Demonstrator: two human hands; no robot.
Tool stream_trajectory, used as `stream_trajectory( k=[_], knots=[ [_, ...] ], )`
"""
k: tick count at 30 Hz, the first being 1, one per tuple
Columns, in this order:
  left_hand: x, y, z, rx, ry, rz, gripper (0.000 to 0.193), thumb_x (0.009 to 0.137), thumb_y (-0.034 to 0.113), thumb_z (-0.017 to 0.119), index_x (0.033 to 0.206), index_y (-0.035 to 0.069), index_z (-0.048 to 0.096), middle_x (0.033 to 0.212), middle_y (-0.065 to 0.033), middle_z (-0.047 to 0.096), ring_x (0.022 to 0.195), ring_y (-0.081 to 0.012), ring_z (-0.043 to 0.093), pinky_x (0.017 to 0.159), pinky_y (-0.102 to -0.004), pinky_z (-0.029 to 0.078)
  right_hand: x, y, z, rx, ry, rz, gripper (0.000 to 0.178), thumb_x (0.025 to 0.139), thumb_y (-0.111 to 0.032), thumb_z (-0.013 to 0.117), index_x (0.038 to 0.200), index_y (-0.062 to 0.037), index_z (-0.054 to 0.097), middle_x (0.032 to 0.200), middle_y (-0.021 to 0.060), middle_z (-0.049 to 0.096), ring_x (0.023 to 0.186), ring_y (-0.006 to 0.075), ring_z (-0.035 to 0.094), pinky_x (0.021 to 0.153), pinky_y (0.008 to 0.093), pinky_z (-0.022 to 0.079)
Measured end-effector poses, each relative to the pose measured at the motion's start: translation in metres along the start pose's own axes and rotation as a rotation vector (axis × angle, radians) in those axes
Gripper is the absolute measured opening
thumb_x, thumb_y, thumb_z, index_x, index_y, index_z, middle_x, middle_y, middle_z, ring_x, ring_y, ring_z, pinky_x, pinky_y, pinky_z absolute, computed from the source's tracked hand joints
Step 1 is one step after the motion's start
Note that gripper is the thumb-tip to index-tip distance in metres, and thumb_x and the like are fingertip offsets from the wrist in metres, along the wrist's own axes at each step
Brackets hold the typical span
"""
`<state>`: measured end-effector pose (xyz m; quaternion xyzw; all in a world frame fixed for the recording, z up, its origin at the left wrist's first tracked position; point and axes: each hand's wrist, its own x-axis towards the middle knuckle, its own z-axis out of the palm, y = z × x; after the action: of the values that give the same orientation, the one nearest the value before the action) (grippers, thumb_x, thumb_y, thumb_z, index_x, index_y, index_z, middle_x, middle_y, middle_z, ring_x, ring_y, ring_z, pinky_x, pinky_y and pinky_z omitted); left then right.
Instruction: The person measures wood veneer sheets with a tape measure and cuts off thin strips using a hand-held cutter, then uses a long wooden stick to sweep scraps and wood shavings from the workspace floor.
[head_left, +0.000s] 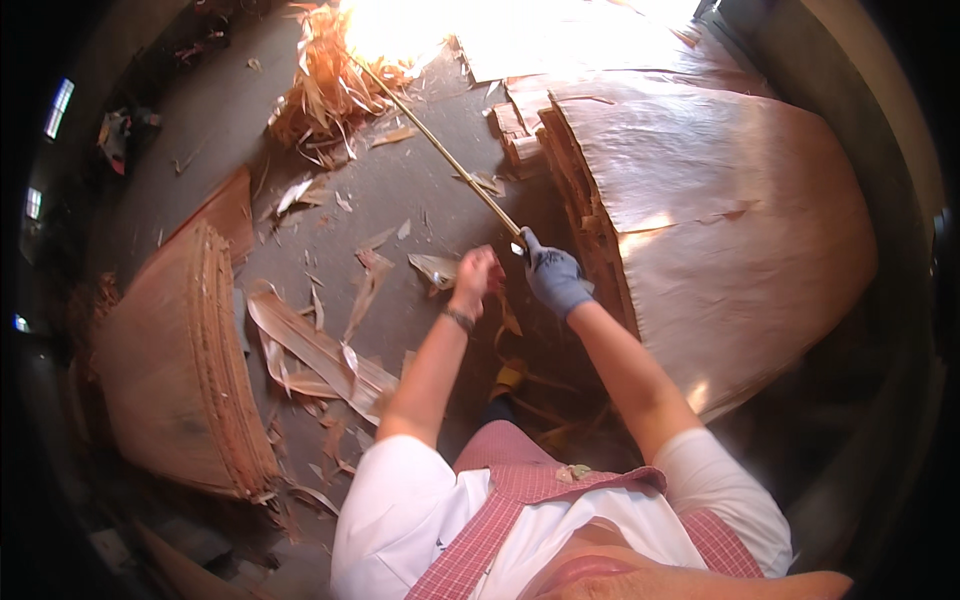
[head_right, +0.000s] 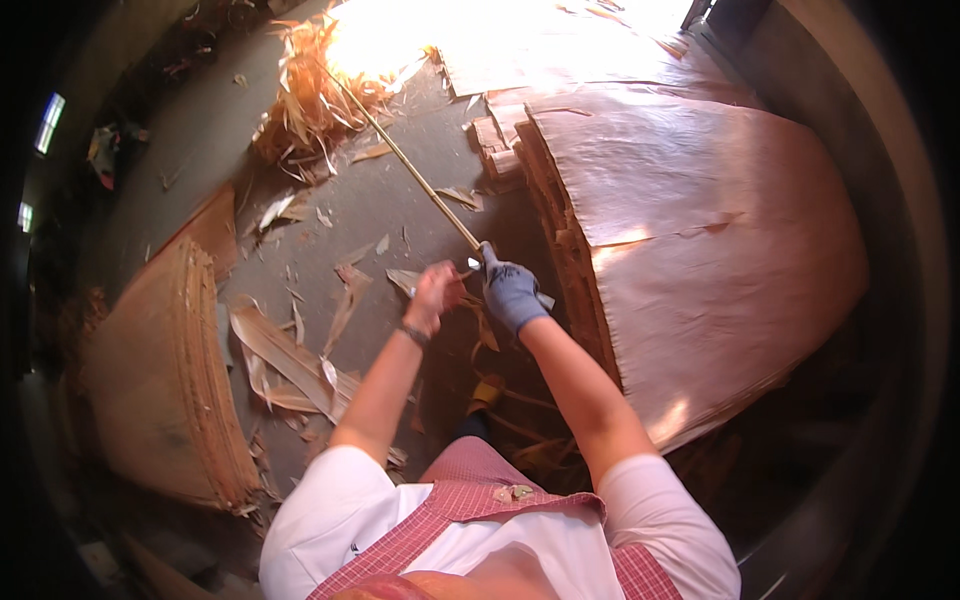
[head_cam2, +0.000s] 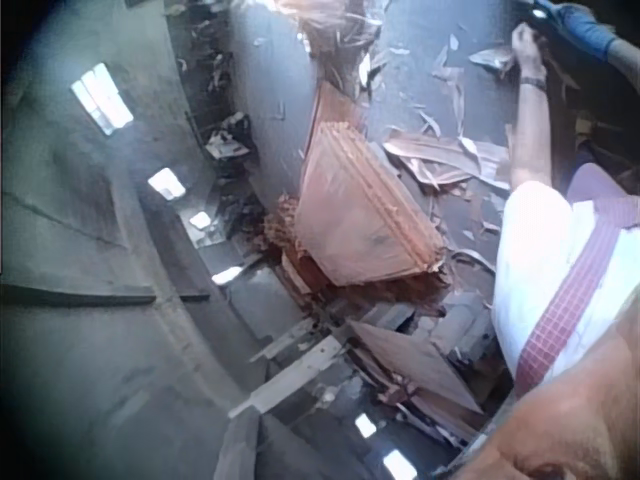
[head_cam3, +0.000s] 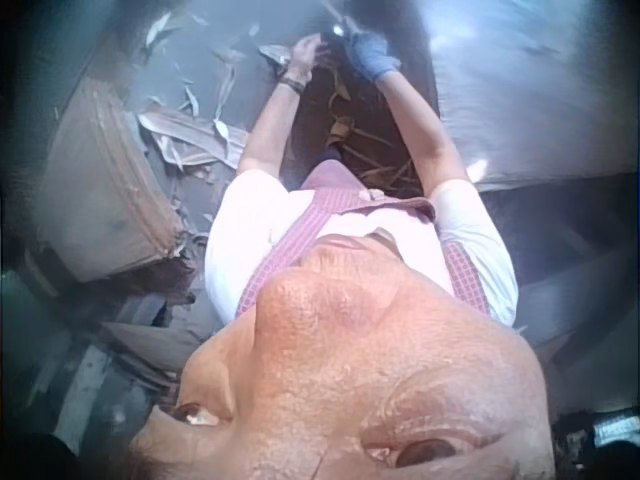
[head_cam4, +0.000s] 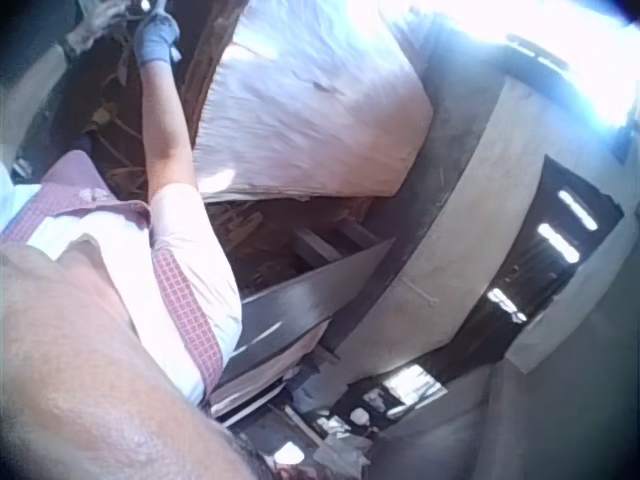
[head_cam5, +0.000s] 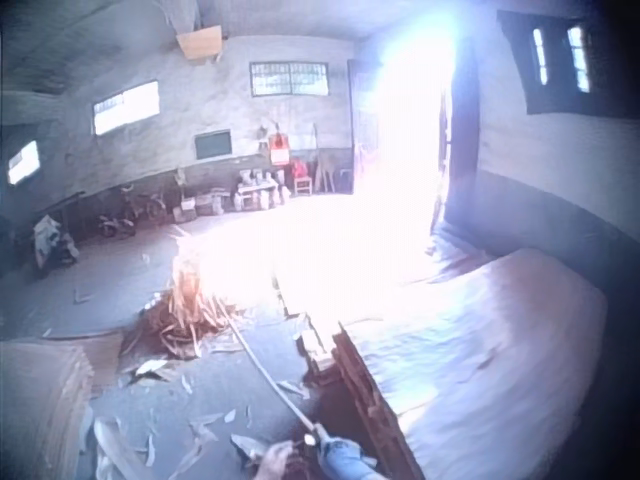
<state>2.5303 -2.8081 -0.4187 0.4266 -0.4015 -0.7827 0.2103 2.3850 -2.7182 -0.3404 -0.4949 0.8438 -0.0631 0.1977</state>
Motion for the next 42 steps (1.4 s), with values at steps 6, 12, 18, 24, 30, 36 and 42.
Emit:
stream_trajectory(
  k=[6,12,18,24,30,36,42],
  knots=[
    [-0.075,-0.077,-0.073,0.168,0.016,-0.426,0.027,0.097,0.031,0.053,0.118,0.015,0.059,0.099,-0.0023,0.066,0.082,-0.0164,0.066,0.066,-0.0327,0.053,0.076,-0.001,0.033,0.032,-0.160,0.045,0.029,0.097,-0.019,0.037,0.118,-0.0105,0.055,0.109,0.0196,0.067,0.105,0.0364,0.064,0.090,0.0483,0.049],
    [-0.114,-0.109,-0.094,0.250,-0.008,-0.653,0.029,0.095,0.032,0.055,0.114,0.012,0.059,0.099,-0.0058,0.065,0.079,-0.0165,0.065,0.065,-0.0317,0.054,-0.071,0.052,0.072,0.198,0.094,0.048,0.046,0.092,-0.037,0.053,0.134,-0.0172,0.048,0.099,0.0190,0.067,0.094,0.0340,0.064,0.089,0.0460,0.048],
    [-0.111,-0.111,-0.032,0.426,-0.219,-0.770,0.028,0.096,0.029,0.056,0.115,0.009,0.059,0.101,-0.0070,0.066,0.082,-0.0178,0.067,0.068,-0.0316,0.057,-0.393,0.133,0.063,0.241,-0.044,0.536,0.029,0.084,-0.044,0.064,0.092,-0.0154,0.066,0.084,0.0156,0.068,0.080,0.0378,0.066,0.072,0.0478,0.052],
    [-0.091,-0.113,0.061,0.479,-0.521,-0.875,0.020,0.097,0.023,0.055,0.108,0.007,0.058,0.083,-0.0024,0.061,0.069,-0.0158,0.064,0.062,-0.0302,0.055,-0.590,0.141,0.090,0.381,0.147,0.906,0.035,0.079,-0.044,0.069,0.079,-0.0098,0.064,0.068,0.0135,0.065,0.066,0.0360,0.064,0.061,0.0450,0.050],
    [-0.085,-0.136,0.204,0.637,-0.647,-0.871,0.013,0.097,0.023,0.052,0.100,0.010,0.057,0.074,0.0018,0.056,0.058,-0.0092,0.056,0.046,-0.0217,0.041,-0.508,0.167,0.127,0.615,0.594,1.203,0.034,0.085,-0.043,0.067,0.094,-0.0099,0.064,0.080,0.0181,0.066,0.076,0.0405,0.064,0.064,0.0470,0.050],
    [-0.107,-0.185,0.340,1.039,-1.091,-0.737,0.038,0.096,0.031,0.058,0.127,0.011,0.054,0.105,-0.0062,0.066,0.087,-0.0171,0.066,0.078,-0.0351,0.055,-0.384,0.323,0.064,0.476,0.787,1.275,0.028,0.092,-0.034,0.058,0.095,-0.0069,0.055,0.076,0.0225,0.065,0.073,0.0436,0.064,0.063,0.0539,0.049],
    [-0.151,-0.259,0.453,0.822,-1.119,-0.778,0.043,0.095,0.033,0.060,0.127,0.005,0.053,0.095,-0.0063,0.062,0.078,-0.0171,0.062,0.075,-0.0364,0.055,-0.299,0.461,0.022,0.586,1.008,1.023,0.043,0.092,-0.036,0.059,0.121,-0.0058,0.050,0.101,0.0246,0.063,0.091,0.0423,0.062,0.075,0.0497,0.051]
  ],
)
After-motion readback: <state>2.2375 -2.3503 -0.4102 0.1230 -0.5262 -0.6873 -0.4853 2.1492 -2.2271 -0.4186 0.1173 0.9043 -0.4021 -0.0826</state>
